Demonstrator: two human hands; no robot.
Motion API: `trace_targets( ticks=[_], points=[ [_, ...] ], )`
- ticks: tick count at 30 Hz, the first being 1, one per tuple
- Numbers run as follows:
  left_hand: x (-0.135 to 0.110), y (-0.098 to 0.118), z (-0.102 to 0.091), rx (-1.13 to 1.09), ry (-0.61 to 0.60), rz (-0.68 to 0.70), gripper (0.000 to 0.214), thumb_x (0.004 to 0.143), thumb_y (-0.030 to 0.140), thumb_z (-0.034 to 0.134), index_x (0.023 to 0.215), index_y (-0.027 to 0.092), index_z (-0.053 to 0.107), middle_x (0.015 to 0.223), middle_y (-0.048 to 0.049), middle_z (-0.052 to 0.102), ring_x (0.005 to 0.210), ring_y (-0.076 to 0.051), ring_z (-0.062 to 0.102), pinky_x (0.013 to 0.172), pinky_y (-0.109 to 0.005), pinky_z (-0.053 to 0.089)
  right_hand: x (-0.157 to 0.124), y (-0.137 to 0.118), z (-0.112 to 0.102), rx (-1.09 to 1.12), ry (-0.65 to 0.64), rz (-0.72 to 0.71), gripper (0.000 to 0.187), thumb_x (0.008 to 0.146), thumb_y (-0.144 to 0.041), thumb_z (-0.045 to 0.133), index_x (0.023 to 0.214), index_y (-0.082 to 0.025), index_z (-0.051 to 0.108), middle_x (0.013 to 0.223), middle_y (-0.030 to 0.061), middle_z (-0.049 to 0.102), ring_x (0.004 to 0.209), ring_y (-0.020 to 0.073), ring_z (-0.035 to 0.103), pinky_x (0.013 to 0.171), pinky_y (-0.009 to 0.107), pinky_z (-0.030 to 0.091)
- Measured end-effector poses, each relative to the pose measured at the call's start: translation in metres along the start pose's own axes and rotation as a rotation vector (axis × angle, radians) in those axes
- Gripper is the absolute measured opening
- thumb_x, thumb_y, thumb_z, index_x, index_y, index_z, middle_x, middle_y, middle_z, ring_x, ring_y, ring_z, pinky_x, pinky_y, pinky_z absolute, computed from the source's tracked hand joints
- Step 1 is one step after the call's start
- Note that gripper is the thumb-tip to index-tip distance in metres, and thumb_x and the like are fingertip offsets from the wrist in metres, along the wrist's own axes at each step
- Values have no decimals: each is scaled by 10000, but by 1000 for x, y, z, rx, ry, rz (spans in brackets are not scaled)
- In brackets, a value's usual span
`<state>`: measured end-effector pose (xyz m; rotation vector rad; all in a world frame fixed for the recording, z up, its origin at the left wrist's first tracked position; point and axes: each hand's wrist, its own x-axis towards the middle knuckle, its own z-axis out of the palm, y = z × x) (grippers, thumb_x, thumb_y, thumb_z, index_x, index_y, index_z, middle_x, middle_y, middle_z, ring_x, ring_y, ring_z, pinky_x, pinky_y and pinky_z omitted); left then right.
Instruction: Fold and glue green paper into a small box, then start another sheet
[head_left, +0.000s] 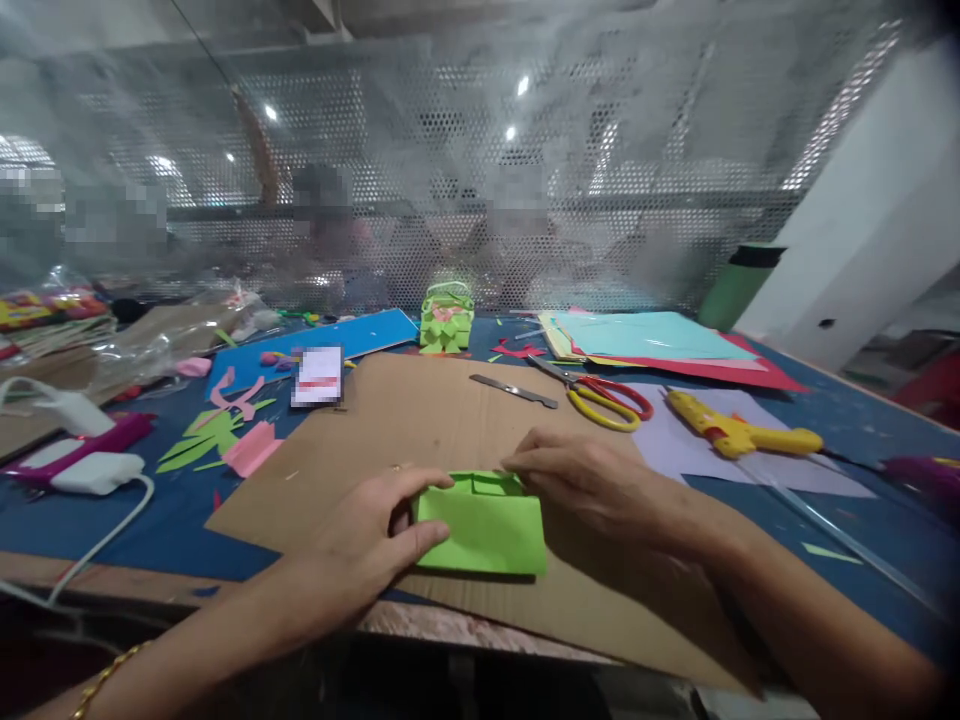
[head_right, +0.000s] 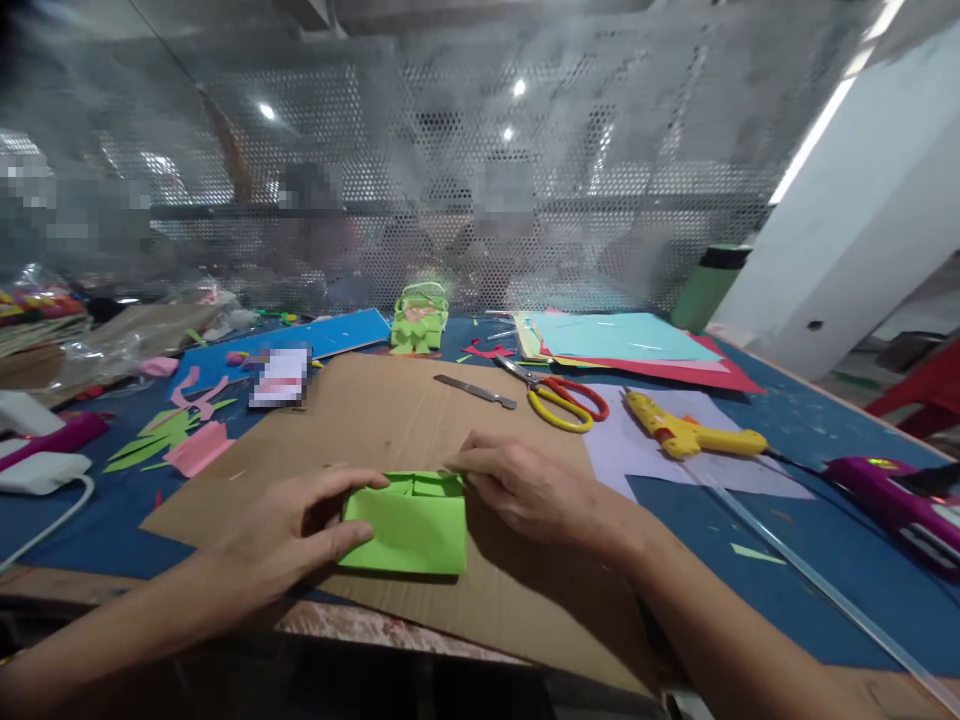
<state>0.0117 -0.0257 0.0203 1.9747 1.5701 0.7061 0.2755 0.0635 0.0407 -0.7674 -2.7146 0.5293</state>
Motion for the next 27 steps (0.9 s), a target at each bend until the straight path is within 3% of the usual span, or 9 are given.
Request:
trace_targets(
  ticks=[4,7,11,14,18,23,25,27],
  points=[
    [-1,2,0,-63,51,21,359,832,330,621,1156,202,709,809,-5,635,666,-169,524,630,-282,396,-10,-9,0,14,144,56,253,1019,-260,479,1068,-205,720,1000,60,711,879,185,642,774,286,476],
    [-3,-5,4,-126,118,96,343,865,337,620,1181,221,691,909,-19,652,722,-171,552,671,-289,425,-21,-22,2,144,157,164,300,1039,-354,439,1092,-233,709,1028,50,734,918,207,656,800,315,488],
    [-5,-20,10,-195,246,150,339,923,371,604,1239,261,654,1052,-31,639,808,-171,587,737,-294,457,-32,-33,11,328,221,261,302,1034,-404,443,1205,-262,647,1180,46,700,1053,222,634,913,367,487],
    [-3,-26,7,-305,331,170,308,901,369,641,1181,247,684,1071,-36,653,889,-186,623,760,-282,484,-34,-34,16,415,279,298,298,998,-382,494,1216,-218,614,1158,77,690,1049,232,629,933,414,495],
    [6,-26,-3,-461,369,145,337,823,373,717,1108,192,717,1050,-67,707,909,-221,666,739,-282,536,-25,-40,9,519,319,213,409,958,-391,559,1309,-184,530,1151,112,665,991,220,643,882,417,538],
    [31,-20,-12,-506,355,240,361,794,340,746,1129,207,716,1078,-65,728,909,-227,690,760,-306,569,6,-50,-10,619,354,57,858,766,-392,811,1456,-216,331,1370,146,533,940,195,655,760,342,588],
    [47,-16,-14,-476,322,318,340,834,315,706,1161,221,696,1116,-64,714,981,-230,683,826,-327,566,20,-46,-13,612,425,-4,811,745,-338,820,1403,-199,367,1338,138,547,963,204,651,756,330,582],
    [65,-12,-17,-390,324,399,330,888,304,640,1204,216,665,1181,-83,683,1064,-242,659,897,-369,550,32,-38,-13,449,532,-44,596,782,-283,782,1279,-187,468,1172,92,621,933,201,645,754,325,565]
  ],
)
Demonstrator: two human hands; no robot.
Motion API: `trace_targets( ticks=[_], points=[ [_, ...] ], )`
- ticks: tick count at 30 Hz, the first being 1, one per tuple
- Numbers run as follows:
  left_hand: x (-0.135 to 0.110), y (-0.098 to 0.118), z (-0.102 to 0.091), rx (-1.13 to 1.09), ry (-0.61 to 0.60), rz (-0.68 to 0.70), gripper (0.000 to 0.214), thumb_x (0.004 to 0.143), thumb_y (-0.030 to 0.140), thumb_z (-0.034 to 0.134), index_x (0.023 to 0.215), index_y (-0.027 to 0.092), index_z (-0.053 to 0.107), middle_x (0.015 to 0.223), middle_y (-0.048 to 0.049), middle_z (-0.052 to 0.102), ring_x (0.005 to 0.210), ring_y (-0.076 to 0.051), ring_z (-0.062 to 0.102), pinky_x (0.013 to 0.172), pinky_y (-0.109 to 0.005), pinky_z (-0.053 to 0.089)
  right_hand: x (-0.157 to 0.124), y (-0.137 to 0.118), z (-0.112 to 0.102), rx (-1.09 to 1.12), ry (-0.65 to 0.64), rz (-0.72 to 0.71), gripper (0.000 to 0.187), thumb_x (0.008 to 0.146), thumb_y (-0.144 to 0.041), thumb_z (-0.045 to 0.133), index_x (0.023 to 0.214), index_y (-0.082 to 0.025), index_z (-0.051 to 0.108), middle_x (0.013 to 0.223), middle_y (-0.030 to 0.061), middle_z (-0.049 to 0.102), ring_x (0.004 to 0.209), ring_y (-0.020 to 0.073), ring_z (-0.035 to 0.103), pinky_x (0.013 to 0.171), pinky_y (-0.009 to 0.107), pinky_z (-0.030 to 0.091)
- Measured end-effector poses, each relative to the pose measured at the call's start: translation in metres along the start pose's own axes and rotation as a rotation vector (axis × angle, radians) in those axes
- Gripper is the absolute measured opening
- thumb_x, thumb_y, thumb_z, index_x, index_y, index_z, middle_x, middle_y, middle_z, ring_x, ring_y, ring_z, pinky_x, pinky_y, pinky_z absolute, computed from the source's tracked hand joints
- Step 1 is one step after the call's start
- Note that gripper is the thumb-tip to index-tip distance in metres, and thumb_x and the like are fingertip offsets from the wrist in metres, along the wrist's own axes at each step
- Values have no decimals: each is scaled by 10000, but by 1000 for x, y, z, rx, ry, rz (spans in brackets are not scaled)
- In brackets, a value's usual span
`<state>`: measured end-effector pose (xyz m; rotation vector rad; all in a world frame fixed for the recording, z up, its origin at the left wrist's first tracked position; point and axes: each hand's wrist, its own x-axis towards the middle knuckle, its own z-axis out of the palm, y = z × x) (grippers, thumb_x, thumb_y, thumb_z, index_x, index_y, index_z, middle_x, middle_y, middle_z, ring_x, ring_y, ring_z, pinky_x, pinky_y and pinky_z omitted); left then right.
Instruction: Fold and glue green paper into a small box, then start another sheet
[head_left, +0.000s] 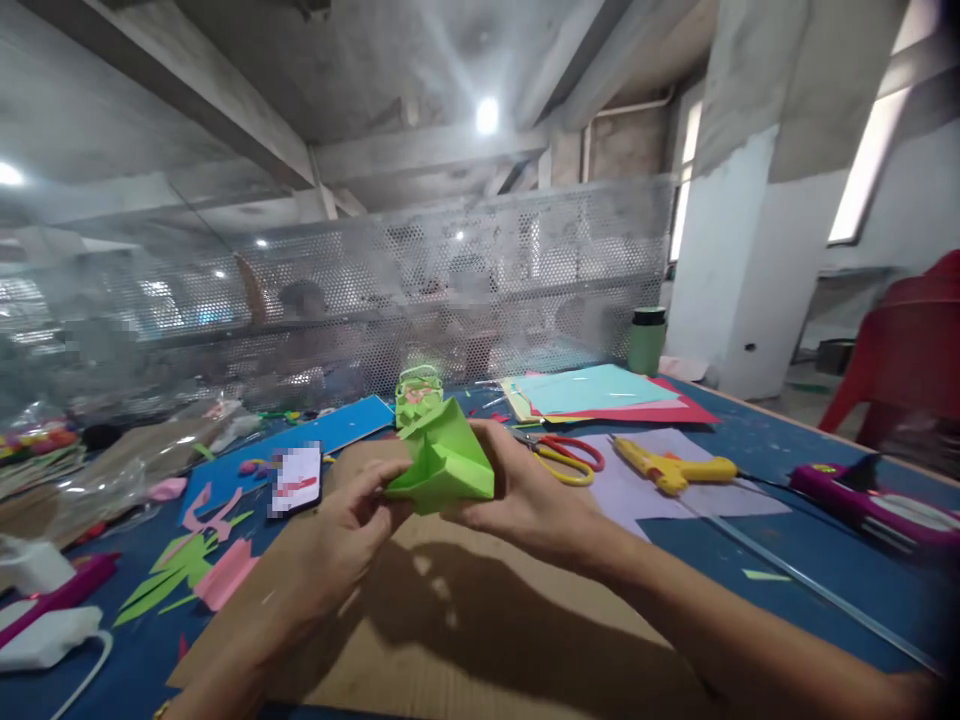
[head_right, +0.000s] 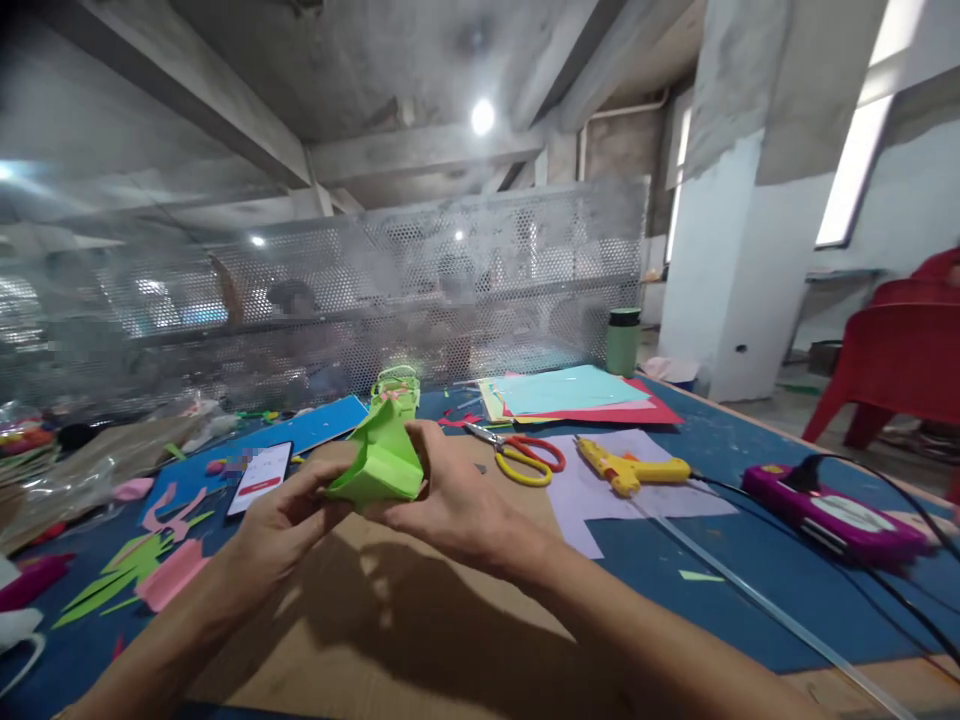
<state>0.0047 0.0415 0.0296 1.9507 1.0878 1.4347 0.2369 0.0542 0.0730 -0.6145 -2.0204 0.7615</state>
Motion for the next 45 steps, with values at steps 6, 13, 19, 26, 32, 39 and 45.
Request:
trace_targets(
  ticks=[6,13,19,26,32,39,45],
  points=[
    [30,10,4,541,65,264,485,924,300,588,1391,191,517,1287,-149,596,1158,-316,569,957,-521,467,4,36,2,-317,234,-204,317,860,-154,657,1151,-190,535,1047,63,656,907,198,621,773,344,514],
    [5,50,32,615,121,329,176,938,395,623,920,247,716,1052,-79,648,1080,-318,520,932,-510,345,-9,36,14,-323,209,-266,448,881,-52,570,1291,-216,497,1215,95,648,1104,222,625,926,390,524],
    [-5,54,47,503,192,274,126,933,323,625,963,274,737,1044,-53,676,1061,-298,531,904,-467,350,-18,28,22,-324,211,-246,520,851,-23,536,1328,-219,469,1198,115,639,1077,241,638,892,400,553],
    [-8,53,41,318,109,140,146,939,304,612,917,260,749,969,-39,673,1011,-267,560,878,-433,405,-20,32,22,-317,211,-199,424,827,-42,532,1213,-212,488,1068,79,636,926,202,644,780,331,558],
    [-6,52,45,191,91,89,147,900,277,629,893,253,774,942,-44,694,975,-260,577,869,-418,422,-23,34,24,-316,189,-201,413,839,-76,555,1216,-217,465,1058,74,629,931,209,628,786,344,552],
    [-7,51,41,149,114,29,174,908,291,623,925,236,788,963,-47,710,937,-234,610,861,-368,453,-24,33,19,-149,76,-63,336,869,-162,631,1185,-196,523,1065,78,615,906,187,607,776,334,562],
    [-2,55,41,184,-4,-73,286,924,374,545,1029,263,787,1075,-65,734,1024,-288,603,935,-442,449,-21,38,22,-171,150,-141,311,876,-115,585,1175,-193,548,1004,56,605,842,160,585,697,276,550]
  ],
)
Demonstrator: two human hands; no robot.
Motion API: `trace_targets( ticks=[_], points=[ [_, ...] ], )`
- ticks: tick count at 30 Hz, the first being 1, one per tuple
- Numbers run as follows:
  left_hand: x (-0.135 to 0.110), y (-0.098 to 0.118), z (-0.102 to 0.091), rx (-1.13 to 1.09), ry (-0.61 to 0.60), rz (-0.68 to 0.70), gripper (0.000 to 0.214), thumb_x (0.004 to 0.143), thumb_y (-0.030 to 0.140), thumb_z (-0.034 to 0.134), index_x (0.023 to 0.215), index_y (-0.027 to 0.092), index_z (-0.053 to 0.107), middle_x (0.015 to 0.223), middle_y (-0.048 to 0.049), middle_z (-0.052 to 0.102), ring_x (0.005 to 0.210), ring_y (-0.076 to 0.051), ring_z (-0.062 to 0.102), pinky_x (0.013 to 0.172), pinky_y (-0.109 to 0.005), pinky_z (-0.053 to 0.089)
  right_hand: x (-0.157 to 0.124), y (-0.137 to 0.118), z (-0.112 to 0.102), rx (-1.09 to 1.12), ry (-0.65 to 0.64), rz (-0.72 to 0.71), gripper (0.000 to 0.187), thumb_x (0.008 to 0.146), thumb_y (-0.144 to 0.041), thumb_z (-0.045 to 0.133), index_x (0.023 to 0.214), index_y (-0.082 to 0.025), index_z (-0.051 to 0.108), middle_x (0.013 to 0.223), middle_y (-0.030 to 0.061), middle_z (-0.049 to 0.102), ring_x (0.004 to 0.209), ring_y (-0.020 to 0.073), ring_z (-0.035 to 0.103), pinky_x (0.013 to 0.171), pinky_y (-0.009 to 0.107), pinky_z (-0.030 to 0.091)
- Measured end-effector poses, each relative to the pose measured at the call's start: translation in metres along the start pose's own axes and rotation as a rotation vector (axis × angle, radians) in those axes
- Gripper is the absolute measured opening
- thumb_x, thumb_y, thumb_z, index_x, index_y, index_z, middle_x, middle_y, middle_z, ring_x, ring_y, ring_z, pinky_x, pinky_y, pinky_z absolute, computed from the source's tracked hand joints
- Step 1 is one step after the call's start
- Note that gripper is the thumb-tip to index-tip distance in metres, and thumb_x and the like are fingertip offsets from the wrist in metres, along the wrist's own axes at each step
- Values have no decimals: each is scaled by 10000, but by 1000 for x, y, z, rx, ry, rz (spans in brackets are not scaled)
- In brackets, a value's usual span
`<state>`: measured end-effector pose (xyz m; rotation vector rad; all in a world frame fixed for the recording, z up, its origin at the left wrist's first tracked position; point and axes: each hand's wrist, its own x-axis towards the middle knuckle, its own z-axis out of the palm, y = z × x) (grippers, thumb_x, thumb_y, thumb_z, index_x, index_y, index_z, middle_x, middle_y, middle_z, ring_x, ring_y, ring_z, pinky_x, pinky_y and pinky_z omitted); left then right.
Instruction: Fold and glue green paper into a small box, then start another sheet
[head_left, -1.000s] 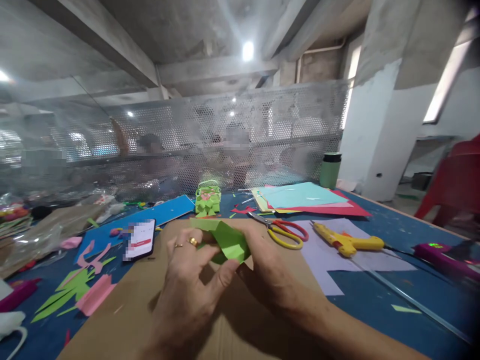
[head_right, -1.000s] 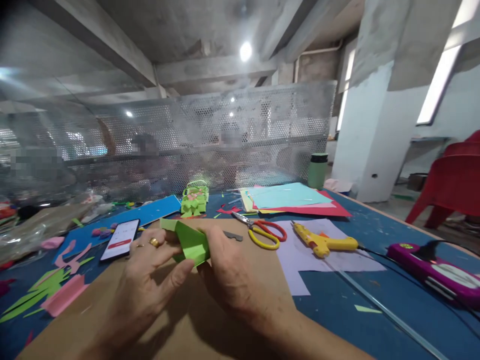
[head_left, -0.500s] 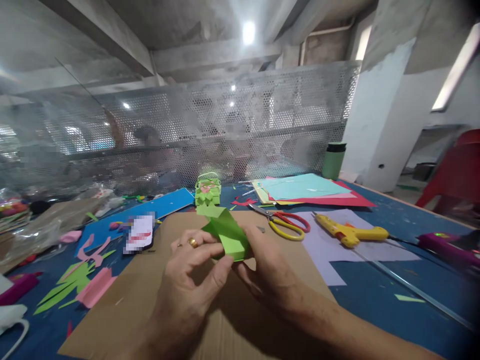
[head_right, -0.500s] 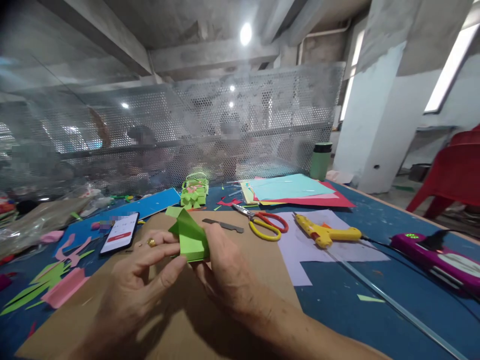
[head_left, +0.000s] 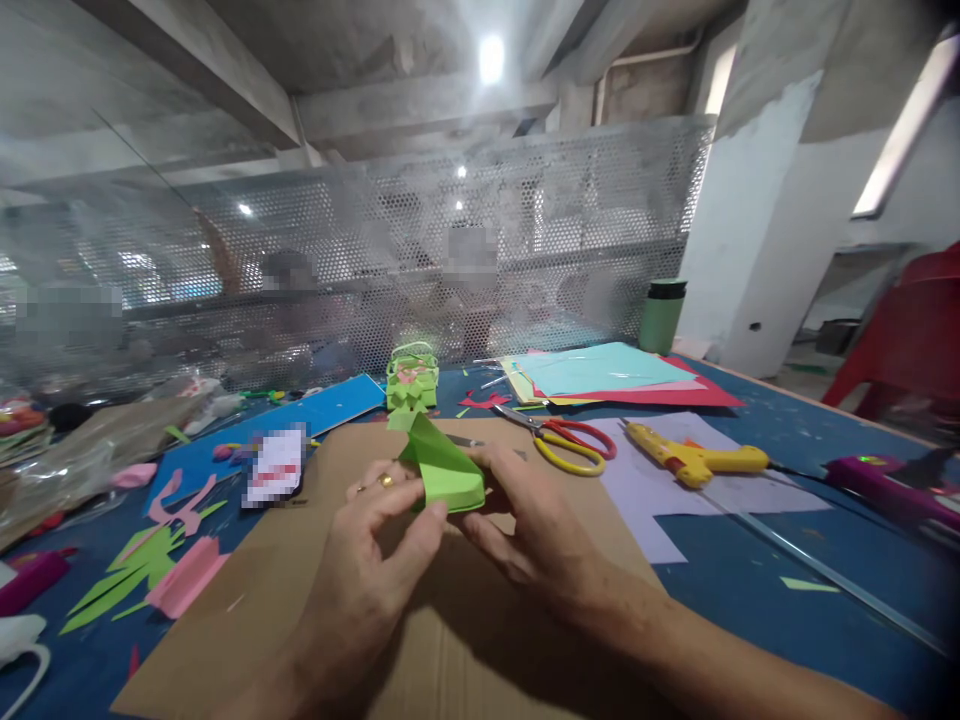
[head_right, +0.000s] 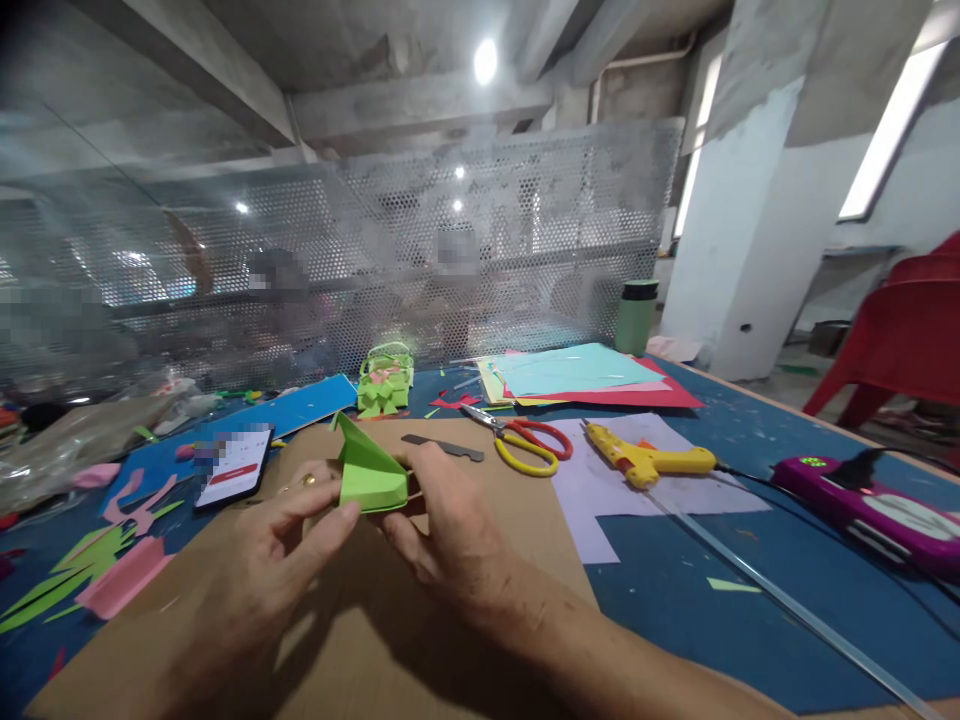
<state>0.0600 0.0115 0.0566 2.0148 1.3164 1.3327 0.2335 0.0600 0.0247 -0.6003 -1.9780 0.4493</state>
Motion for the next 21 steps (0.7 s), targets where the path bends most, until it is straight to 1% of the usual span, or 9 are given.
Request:
trace_targets(
  ticks=[3,7,9,12,16,18,21],
  points=[
    [1,4,0,-24,-2,-14,291,924,386,545,1001,255,794,1075,-67,746,1028,-294,610,976,-470,436,-2,0,2,-23,-19,11,330,885,-118,575,1206,-186,544,1013,67,610,853,173,582,708,296,539],
    [0,6,2,-46,-8,-14,275,933,363,553,991,243,793,1062,-59,749,974,-269,638,929,-421,470,-4,1,3,-35,-39,54,249,862,-101,564,1096,-183,548,949,55,615,783,167,574,673,298,522],
    [0,6,2,-40,-9,0,271,935,363,553,988,243,790,1055,-58,748,971,-265,639,924,-411,473,-4,2,3,-58,-38,56,236,862,-107,559,1085,-184,544,928,51,617,753,165,565,658,302,512],
    [1,2,4,-25,-14,11,272,938,370,541,963,255,787,988,-54,747,924,-260,637,886,-405,478,-5,4,5,-68,-32,40,283,882,-134,562,1156,-200,540,971,64,627,797,181,580,690,317,517],
    [0,-3,5,5,5,10,261,933,365,539,882,260,772,891,-40,729,876,-255,626,838,-392,475,-8,2,6,-11,-41,78,424,879,-132,564,1286,-231,505,1128,102,627,961,221,611,752,334,544],
    [-1,-4,5,32,15,10,264,936,360,532,852,260,761,861,-32,715,862,-249,620,820,-380,464,-8,1,5,12,-49,105,445,886,-152,579,1316,-232,498,1161,112,622,995,232,612,772,347,553],
    [-2,-4,6,77,21,26,260,938,347,527,811,257,735,810,-17,689,824,-235,606,783,-358,446,-7,-2,3,29,-52,113,423,908,-201,602,1320,-227,507,1145,103,627,975,224,614,809,366,557]
  ],
)
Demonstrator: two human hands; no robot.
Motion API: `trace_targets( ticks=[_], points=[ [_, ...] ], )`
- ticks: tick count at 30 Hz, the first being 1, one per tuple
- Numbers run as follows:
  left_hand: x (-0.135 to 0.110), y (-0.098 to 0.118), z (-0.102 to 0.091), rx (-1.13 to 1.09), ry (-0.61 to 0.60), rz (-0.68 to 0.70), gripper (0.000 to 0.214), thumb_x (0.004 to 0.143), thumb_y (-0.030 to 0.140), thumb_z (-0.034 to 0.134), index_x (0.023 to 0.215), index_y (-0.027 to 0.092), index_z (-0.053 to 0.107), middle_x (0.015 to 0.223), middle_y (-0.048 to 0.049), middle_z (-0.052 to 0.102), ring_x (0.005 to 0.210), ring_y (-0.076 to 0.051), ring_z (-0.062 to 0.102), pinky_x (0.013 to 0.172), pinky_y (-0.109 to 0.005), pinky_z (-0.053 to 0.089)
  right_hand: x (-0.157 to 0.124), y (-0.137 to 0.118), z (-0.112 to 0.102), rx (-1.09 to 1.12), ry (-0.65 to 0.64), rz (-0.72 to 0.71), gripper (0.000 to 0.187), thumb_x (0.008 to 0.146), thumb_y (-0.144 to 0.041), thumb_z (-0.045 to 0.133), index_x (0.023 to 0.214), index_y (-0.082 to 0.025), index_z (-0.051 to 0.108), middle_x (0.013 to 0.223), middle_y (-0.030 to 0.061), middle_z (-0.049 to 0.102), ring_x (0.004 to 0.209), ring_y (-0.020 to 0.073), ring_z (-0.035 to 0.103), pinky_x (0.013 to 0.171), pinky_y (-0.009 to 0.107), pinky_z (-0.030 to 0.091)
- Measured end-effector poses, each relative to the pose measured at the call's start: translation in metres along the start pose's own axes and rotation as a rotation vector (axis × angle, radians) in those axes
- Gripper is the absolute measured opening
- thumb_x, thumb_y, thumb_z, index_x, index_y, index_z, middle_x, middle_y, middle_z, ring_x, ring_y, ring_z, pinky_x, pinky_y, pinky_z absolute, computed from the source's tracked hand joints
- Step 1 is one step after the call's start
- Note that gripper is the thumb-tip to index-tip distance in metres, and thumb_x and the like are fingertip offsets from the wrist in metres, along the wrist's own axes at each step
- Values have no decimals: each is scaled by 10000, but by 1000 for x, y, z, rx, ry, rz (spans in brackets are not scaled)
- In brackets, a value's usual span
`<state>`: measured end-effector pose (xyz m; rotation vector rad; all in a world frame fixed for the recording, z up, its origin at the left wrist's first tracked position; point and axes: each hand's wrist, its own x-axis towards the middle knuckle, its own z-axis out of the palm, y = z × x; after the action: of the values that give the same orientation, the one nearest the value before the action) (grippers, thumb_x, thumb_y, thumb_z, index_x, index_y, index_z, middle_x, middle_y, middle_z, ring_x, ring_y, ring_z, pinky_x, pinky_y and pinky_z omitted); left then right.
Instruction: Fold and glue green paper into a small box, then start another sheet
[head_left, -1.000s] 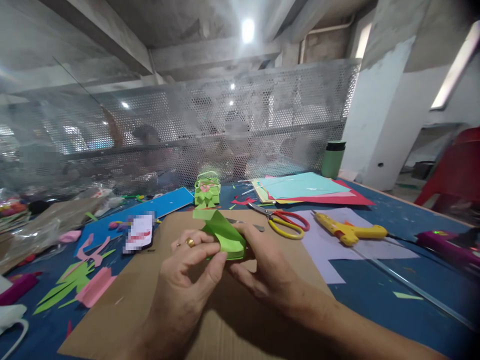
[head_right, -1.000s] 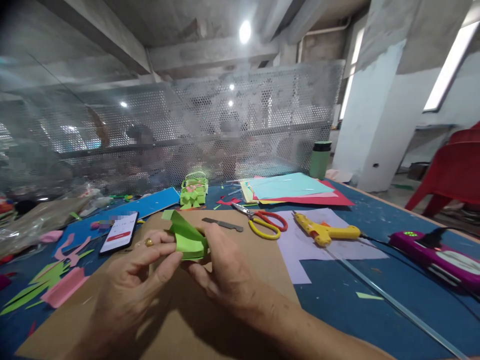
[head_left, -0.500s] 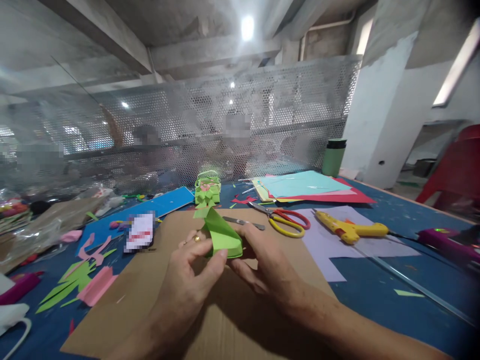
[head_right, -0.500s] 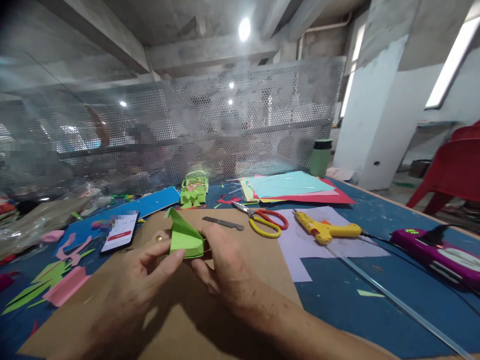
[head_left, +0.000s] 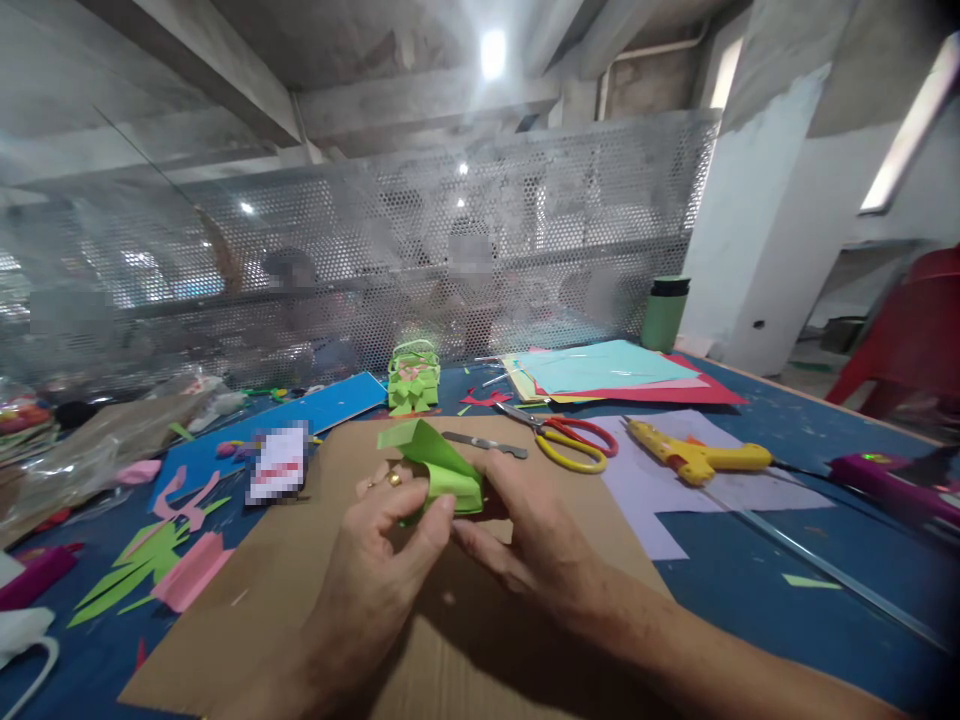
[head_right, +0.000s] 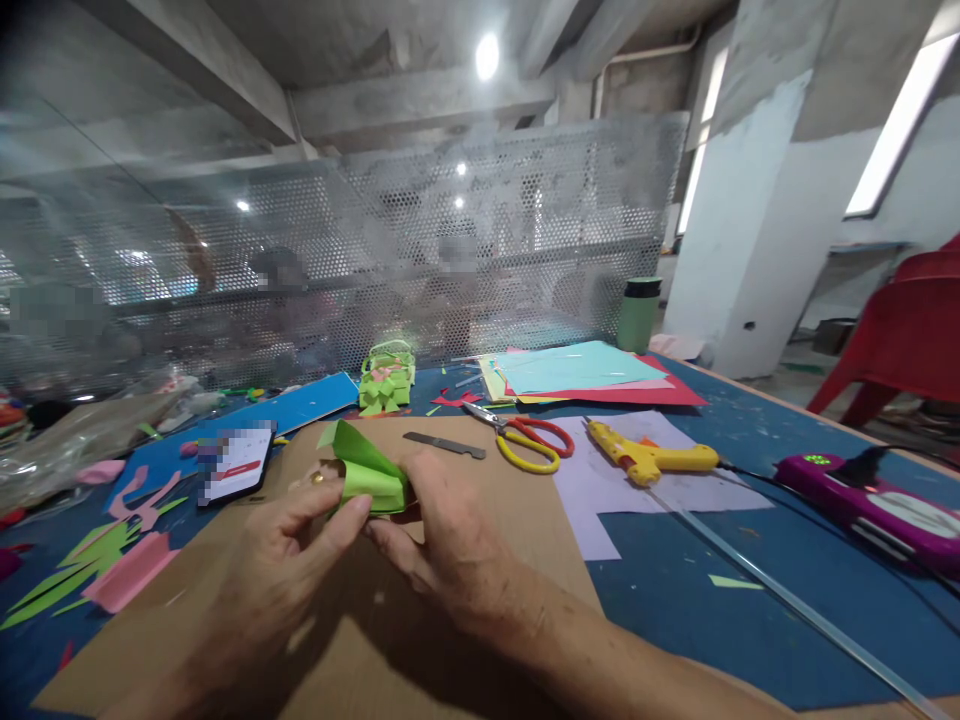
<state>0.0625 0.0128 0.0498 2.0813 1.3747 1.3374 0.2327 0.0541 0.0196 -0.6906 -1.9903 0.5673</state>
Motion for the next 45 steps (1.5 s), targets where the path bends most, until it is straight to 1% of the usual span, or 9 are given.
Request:
trace_targets(
  ticks=[3,11,16,21,28,34,37,41,45],
  points=[
    [0,0,1,15,2,17,257,946,337,521,777,243,690,800,-12,668,820,-226,597,772,-344,438,1,-1,-1,46,-2,7,406,906,-189,606,1301,-237,523,1132,80,626,977,206,610,812,337,559],
    [-2,2,4,1,24,15,247,953,357,516,790,231,654,887,-35,663,961,-249,582,853,-352,433,2,-3,1,71,37,38,333,876,-168,591,1205,-213,562,1002,57,633,837,170,610,639,242,542],
    [-3,4,3,-23,-10,-8,279,965,351,495,796,236,686,867,-24,680,906,-234,598,850,-347,441,2,-1,1,50,42,23,244,867,-178,593,1108,-201,564,979,57,620,842,170,604,678,257,546],
    [-3,5,3,-79,-30,-47,278,954,358,514,751,234,658,829,-8,684,828,-219,609,782,-330,451,2,1,1,12,63,10,135,858,-169,584,985,-200,548,860,15,587,712,132,557,563,204,476],
    [-3,2,5,-49,-3,87,148,958,289,554,904,275,690,938,6,689,921,-215,589,841,-347,434,0,1,-1,-26,44,50,257,870,-197,586,1126,-200,560,933,56,623,777,174,567,599,248,486],
    [-6,0,5,56,125,189,83,952,225,578,974,254,653,993,-9,662,979,-209,562,832,-330,442,1,3,-1,1,53,-33,160,875,-146,557,1024,-203,571,876,22,619,716,141,561,629,246,484],
    [-5,0,4,70,119,239,95,961,204,571,974,251,653,1033,-13,666,1025,-210,556,874,-335,438,2,4,-1,-18,62,-60,119,887,-139,530,984,-202,560,842,15,606,698,137,548,622,242,480],
    [-3,-3,3,16,71,186,105,970,224,574,937,240,672,951,-12,659,962,-204,579,839,-332,450,3,3,-2,-50,58,-81,73,896,-163,550,957,-203,549,884,42,644,719,147,576,632,248,493],
    [-4,-5,4,-39,94,112,94,947,239,601,1015,226,665,974,-26,670,939,-212,603,799,-332,467,4,3,-4,-61,72,-115,164,890,-138,574,1039,-207,578,910,38,664,732,145,588,625,234,488]
  ],
)
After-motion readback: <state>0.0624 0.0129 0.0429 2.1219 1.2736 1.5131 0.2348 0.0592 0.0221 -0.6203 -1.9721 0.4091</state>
